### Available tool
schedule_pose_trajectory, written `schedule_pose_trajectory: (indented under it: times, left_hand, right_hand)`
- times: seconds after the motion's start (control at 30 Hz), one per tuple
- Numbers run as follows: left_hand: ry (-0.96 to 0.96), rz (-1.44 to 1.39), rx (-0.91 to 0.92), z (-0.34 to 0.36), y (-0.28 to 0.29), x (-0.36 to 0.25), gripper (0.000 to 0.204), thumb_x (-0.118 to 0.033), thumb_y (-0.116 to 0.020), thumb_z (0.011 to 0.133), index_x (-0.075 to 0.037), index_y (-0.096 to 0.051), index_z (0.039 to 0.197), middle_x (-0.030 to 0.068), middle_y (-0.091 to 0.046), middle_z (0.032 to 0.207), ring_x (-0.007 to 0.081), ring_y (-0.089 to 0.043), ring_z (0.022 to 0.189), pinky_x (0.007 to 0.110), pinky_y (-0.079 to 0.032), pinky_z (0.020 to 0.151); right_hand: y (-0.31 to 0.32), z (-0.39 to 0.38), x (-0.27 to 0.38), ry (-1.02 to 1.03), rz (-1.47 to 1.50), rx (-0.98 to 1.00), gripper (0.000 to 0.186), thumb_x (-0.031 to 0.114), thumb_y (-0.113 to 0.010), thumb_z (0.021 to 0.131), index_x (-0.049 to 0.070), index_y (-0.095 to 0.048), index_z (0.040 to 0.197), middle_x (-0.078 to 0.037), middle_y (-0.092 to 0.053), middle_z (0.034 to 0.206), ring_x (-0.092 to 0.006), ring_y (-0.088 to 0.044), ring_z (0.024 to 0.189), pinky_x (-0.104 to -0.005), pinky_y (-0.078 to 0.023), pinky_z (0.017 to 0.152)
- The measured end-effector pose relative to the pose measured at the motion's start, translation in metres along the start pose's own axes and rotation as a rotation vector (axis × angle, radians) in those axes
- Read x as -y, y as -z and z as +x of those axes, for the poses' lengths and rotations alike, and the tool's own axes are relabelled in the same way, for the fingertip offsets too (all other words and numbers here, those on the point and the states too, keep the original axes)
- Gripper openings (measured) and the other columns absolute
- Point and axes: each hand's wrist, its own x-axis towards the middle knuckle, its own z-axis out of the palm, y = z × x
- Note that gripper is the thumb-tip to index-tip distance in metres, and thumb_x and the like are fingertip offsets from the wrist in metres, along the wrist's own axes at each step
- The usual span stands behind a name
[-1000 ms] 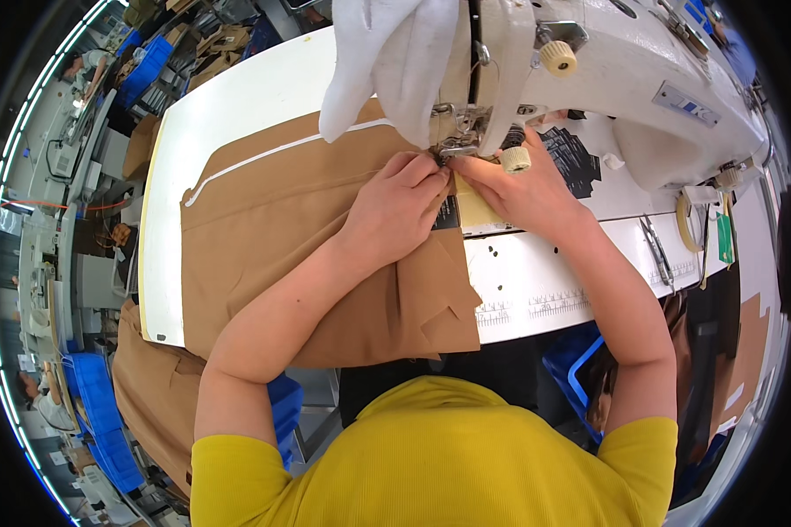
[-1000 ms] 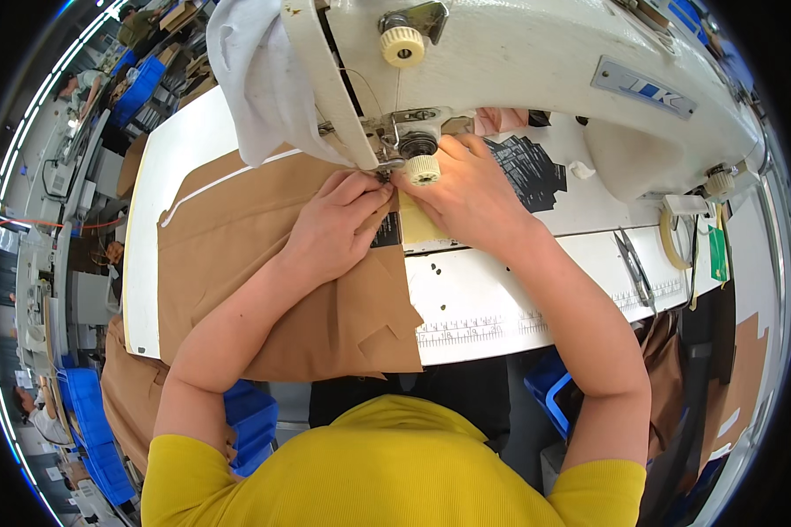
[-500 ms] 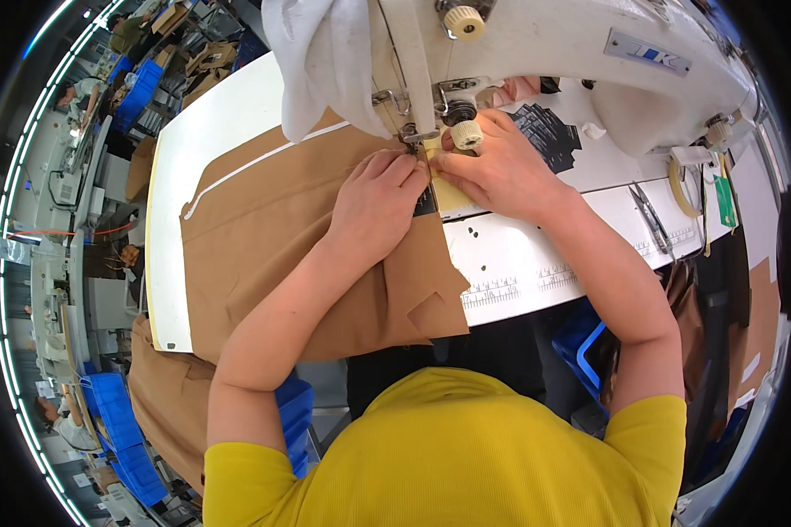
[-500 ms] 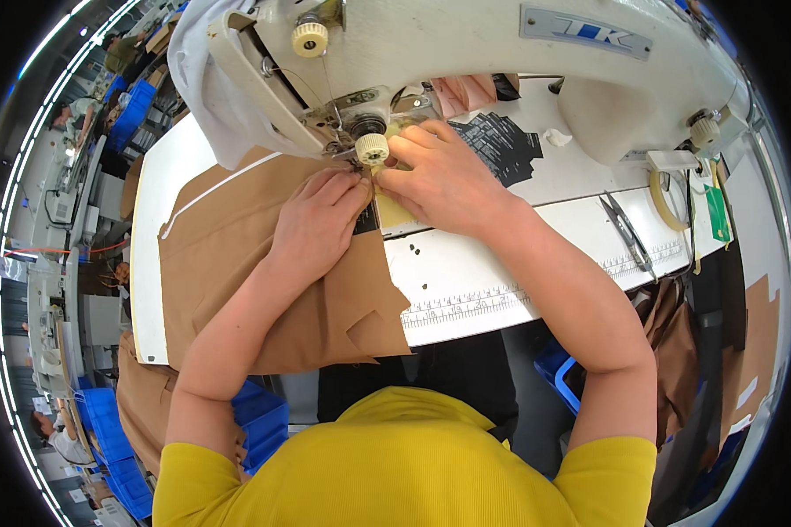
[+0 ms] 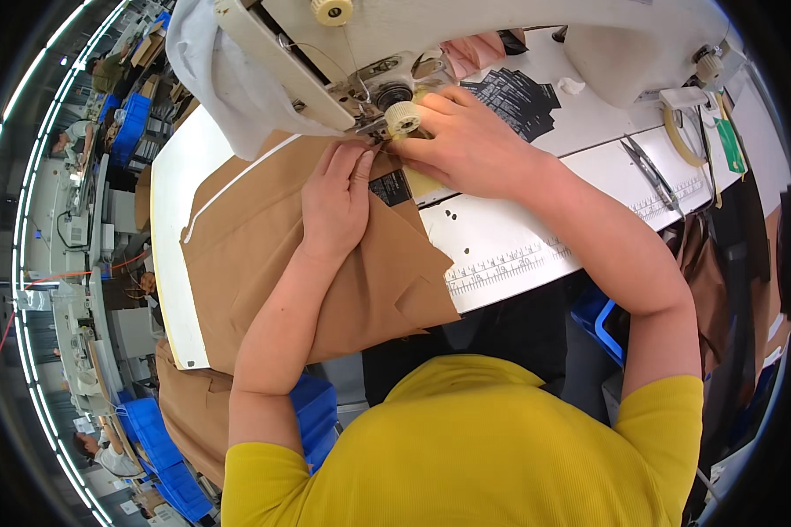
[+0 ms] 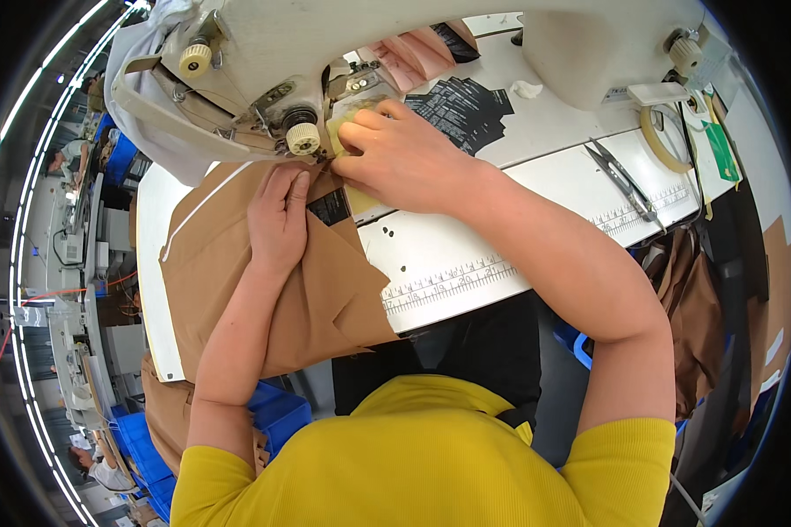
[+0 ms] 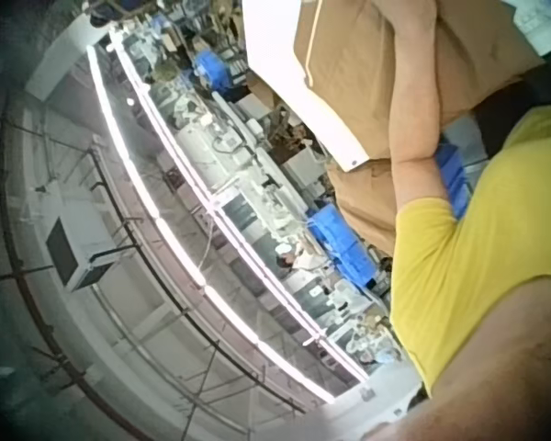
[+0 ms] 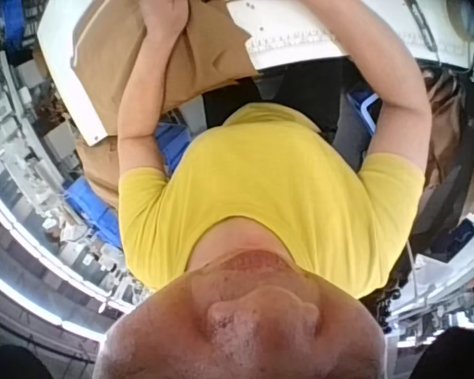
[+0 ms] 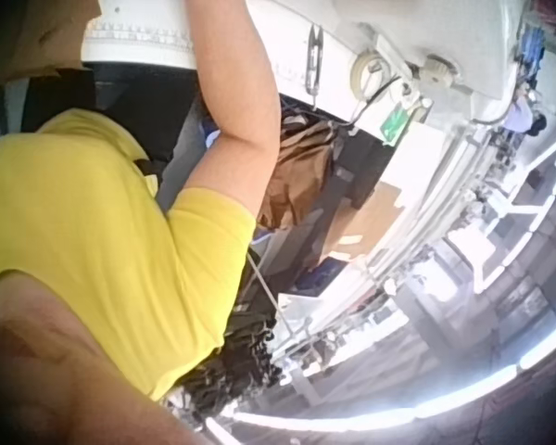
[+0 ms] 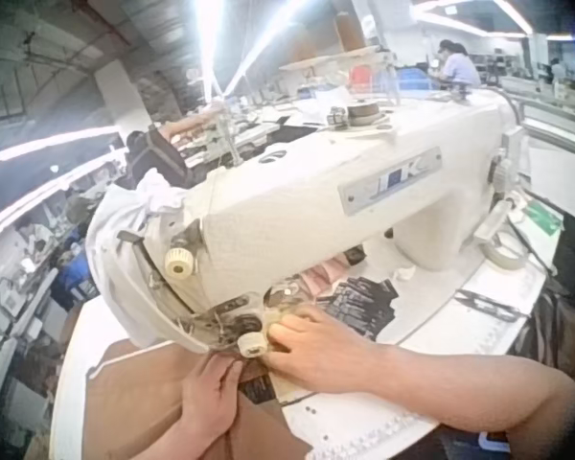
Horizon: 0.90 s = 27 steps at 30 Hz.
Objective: The person sews brand labels and white trim onto brown fabric pieces using an industrial sewing machine.
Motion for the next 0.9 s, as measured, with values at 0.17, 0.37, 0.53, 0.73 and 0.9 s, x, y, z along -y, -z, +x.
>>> schedule_pose_trajectory:
  times: [0.17,0.37,0.53,0.73,0.9]
  left_hand:
    - [0.017,-0.015,0.002,0.002,-0.003,0.000,0.013,-0.012,-0.054,0.096,-0.001,-0.060,0.098,0.0135,-0.062,0.093,0.0316,-0.059,0.080,0.035,-0.048,0.071]
    - [0.008,-0.028,-0.028,0.003,-0.001,0.003,0.011,-0.012,-0.055,0.095,-0.002,-0.060,0.097,0.0147,-0.061,0.091,0.0356,-0.058,0.077,0.038,-0.048,0.067]
    - [0.017,-0.063,-0.049,0.002,-0.002,0.004,0.011,-0.012,-0.056,0.094,-0.002,-0.059,0.096,0.0149,-0.061,0.091,0.0373,-0.058,0.078,0.039,-0.048,0.067]
    - [-0.011,-0.066,-0.070,-0.001,-0.005,0.007,0.010,-0.011,-0.056,0.093,-0.002,-0.059,0.096,0.0152,-0.062,0.091,0.0375,-0.059,0.079,0.041,-0.048,0.068]
    - [0.020,-0.085,-0.067,-0.001,-0.004,0.006,0.011,-0.012,-0.056,0.093,-0.002,-0.059,0.097,0.0142,-0.062,0.092,0.0355,-0.060,0.081,0.042,-0.049,0.069]
  right_hand:
    - [-0.001,-0.003,0.000,-0.006,-0.020,0.016,0.009,0.020,-0.064,0.084,0.013,-0.068,0.086,-0.002,-0.053,0.087,-0.0175,-0.053,0.095,-0.0354,-0.038,0.086]
    - [0.002,0.003,0.009,-0.023,-0.124,0.036,0.013,0.016,-0.059,0.082,0.011,-0.068,0.090,-0.002,-0.054,0.089,-0.0188,-0.053,0.096,-0.0360,-0.038,0.089]
    - [0.003,0.004,0.012,-0.044,-0.146,0.058,0.017,0.014,-0.058,0.082,0.010,-0.069,0.093,-0.003,-0.054,0.087,-0.0195,-0.053,0.096,-0.0364,-0.038,0.091]
    - [0.003,0.005,0.016,-0.027,-0.131,0.063,0.016,0.014,-0.058,0.081,0.010,-0.070,0.092,-0.002,-0.056,0.089,-0.0193,-0.054,0.095,-0.0366,-0.039,0.090]
    - [0.008,0.012,0.021,-0.023,-0.164,0.073,0.013,0.013,-0.060,0.078,0.010,-0.069,0.087,-0.002,-0.058,0.084,-0.0188,-0.056,0.091,-0.0368,-0.040,0.089]
